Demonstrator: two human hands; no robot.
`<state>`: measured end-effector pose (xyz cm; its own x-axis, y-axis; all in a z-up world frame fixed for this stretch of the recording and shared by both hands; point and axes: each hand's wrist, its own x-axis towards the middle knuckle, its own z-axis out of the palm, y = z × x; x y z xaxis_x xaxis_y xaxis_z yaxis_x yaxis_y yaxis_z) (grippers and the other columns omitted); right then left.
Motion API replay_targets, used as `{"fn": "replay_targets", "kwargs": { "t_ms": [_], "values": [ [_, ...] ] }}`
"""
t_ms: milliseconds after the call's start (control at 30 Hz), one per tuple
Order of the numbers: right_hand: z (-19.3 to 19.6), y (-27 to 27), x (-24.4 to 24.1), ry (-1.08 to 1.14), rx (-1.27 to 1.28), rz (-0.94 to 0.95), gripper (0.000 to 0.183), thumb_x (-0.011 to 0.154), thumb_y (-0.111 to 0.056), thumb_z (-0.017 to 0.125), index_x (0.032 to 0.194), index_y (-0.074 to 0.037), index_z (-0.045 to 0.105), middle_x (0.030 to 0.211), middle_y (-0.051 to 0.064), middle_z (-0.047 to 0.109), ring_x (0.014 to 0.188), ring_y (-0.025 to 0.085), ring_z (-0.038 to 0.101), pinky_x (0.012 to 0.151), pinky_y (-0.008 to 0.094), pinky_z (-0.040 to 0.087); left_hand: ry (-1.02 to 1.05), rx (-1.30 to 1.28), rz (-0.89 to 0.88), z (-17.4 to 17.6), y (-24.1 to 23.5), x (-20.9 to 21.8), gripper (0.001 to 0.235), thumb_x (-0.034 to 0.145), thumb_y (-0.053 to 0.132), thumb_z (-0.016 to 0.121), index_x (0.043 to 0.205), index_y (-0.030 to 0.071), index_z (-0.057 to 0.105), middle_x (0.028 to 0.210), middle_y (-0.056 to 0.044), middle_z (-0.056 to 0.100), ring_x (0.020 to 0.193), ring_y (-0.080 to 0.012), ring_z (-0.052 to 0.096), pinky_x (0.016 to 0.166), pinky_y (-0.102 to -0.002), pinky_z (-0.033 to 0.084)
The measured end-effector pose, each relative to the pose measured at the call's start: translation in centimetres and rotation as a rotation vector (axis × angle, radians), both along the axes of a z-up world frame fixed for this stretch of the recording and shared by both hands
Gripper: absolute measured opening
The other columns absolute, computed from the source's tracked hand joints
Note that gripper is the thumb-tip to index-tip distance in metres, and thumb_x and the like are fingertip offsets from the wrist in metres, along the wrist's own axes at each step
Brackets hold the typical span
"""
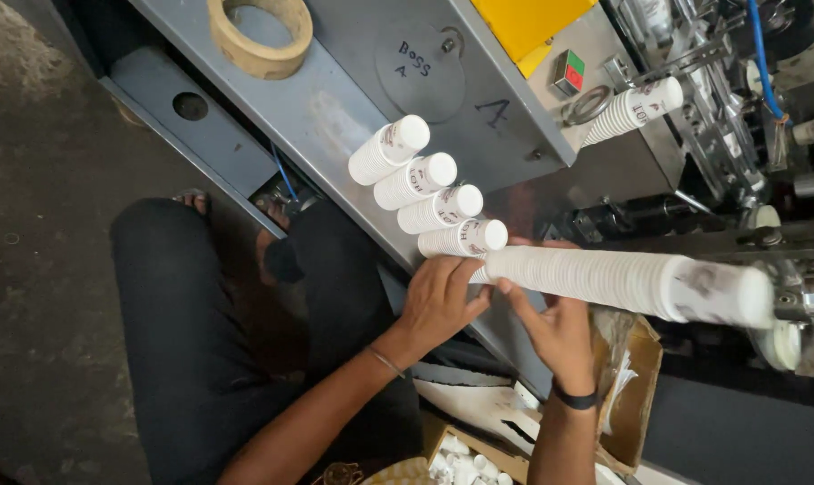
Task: The person operates a label-application machine and subsequently packages small plastic bottles into plastic bags. The person aligns the bottles under the labeling mechanism and later groups them by hand to place them into bags.
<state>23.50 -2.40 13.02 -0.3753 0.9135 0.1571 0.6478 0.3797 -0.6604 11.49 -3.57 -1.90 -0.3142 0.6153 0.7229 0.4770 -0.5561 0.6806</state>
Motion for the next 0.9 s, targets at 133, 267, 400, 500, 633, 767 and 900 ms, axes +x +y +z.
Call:
{"fn": "replay_targets", "kwargs": {
  "t_ms": [133, 267, 400, 500, 633, 767, 900],
  "values": [
    [4.7, -1.0, -0.5, -0.034, 0.138, -0.116, 0.048, 0.088, -0.014, 0.076, 0.127, 0.001, 0.053, 0.125, 0.010, 0.070, 0.119, 0.017, 0.064, 0.108, 0.033, 0.047, 0.062, 0.014, 0.000, -1.0, 0.0, 0.4, 0.061, 0.086, 0.031, 0.088, 0.126, 0.005, 0.050, 0.113, -0.012, 0.049, 0.100, -0.0291, 0.061, 0.084, -0.042, 0.054],
    [5.9, -1.9, 2.7, -0.533, 0.408, 0.016, 0.036, 0.081, -0.008, 0.080, 0.114, -0.006, 0.065, 0.113, 0.015, 0.077, 0.117, 0.028, 0.064, 0.112, 0.045, 0.041, 0.060, 0.111, -0.094, -0.4, -0.7, 0.8, 0.067, 0.086, 0.044, 0.091, 0.124, 0.008, 0.049, 0.110, -0.010, 0.047, 0.093, -0.0266, 0.057, 0.078, -0.040, 0.051],
    [3.5, -2.6, 4.6, -0.054, 0.057, -0.096, 0.058, 0.092, -0.016, 0.073, 0.138, -0.002, 0.041, 0.125, 0.018, 0.072, 0.124, 0.025, 0.068, 0.112, 0.040, 0.048, 0.072, 0.115, -0.064, -0.9, -1.1, 2.4, 0.065, 0.087, 0.041, 0.090, 0.126, 0.006, 0.051, 0.112, -0.010, 0.050, 0.099, -0.0274, 0.061, 0.084, -0.041, 0.055],
    [1.7, -2.8, 4.0, 0.135, -0.064, -0.150, 0.058, 0.091, -0.012, 0.073, 0.138, -0.004, 0.039, 0.128, 0.017, 0.069, 0.122, 0.023, 0.068, 0.107, 0.038, 0.053, 0.091, 0.050, -0.111, -1.6, -1.4, 2.8, 0.059, 0.088, 0.031, 0.089, 0.128, 0.006, 0.053, 0.113, -0.009, 0.053, 0.102, -0.0276, 0.062, 0.087, -0.041, 0.056],
    [-0.5, -2.2, 3.8, 0.158, -0.151, -0.085, 0.065, 0.085, 0.001, 0.075, 0.139, -0.001, 0.038, 0.133, 0.016, 0.061, 0.124, 0.021, 0.061, 0.107, 0.035, 0.049, 0.081, 0.021, -0.147, -0.7, -1.6, 2.1, 0.061, 0.085, 0.023, 0.086, 0.132, 0.004, 0.053, 0.117, -0.011, 0.055, 0.106, -0.0299, 0.062, 0.090, -0.042, 0.055],
    [-0.4, -2.0, 3.8, 0.056, -0.118, -0.092, 0.064, 0.083, 0.003, 0.076, 0.138, -0.001, 0.043, 0.131, 0.017, 0.062, 0.121, 0.023, 0.061, 0.108, 0.036, 0.049, 0.069, 0.010, -0.148, -1.0, -1.5, 2.4, 0.060, 0.085, 0.022, 0.085, 0.131, 0.005, 0.052, 0.116, -0.010, 0.055, 0.106, -0.0300, 0.062, 0.090, -0.043, 0.054],
    [1.7, -2.6, 3.5, 0.077, -0.021, -0.141, 0.061, 0.083, 0.000, 0.080, 0.133, -0.001, 0.046, 0.130, 0.015, 0.066, 0.121, 0.021, 0.065, 0.104, 0.035, 0.053, 0.111, 0.009, -0.108, -1.1, -1.4, 2.6, 0.060, 0.086, 0.028, 0.086, 0.129, 0.005, 0.052, 0.117, -0.011, 0.053, 0.103, -0.0298, 0.061, 0.088, -0.042, 0.054]
  ]
}}
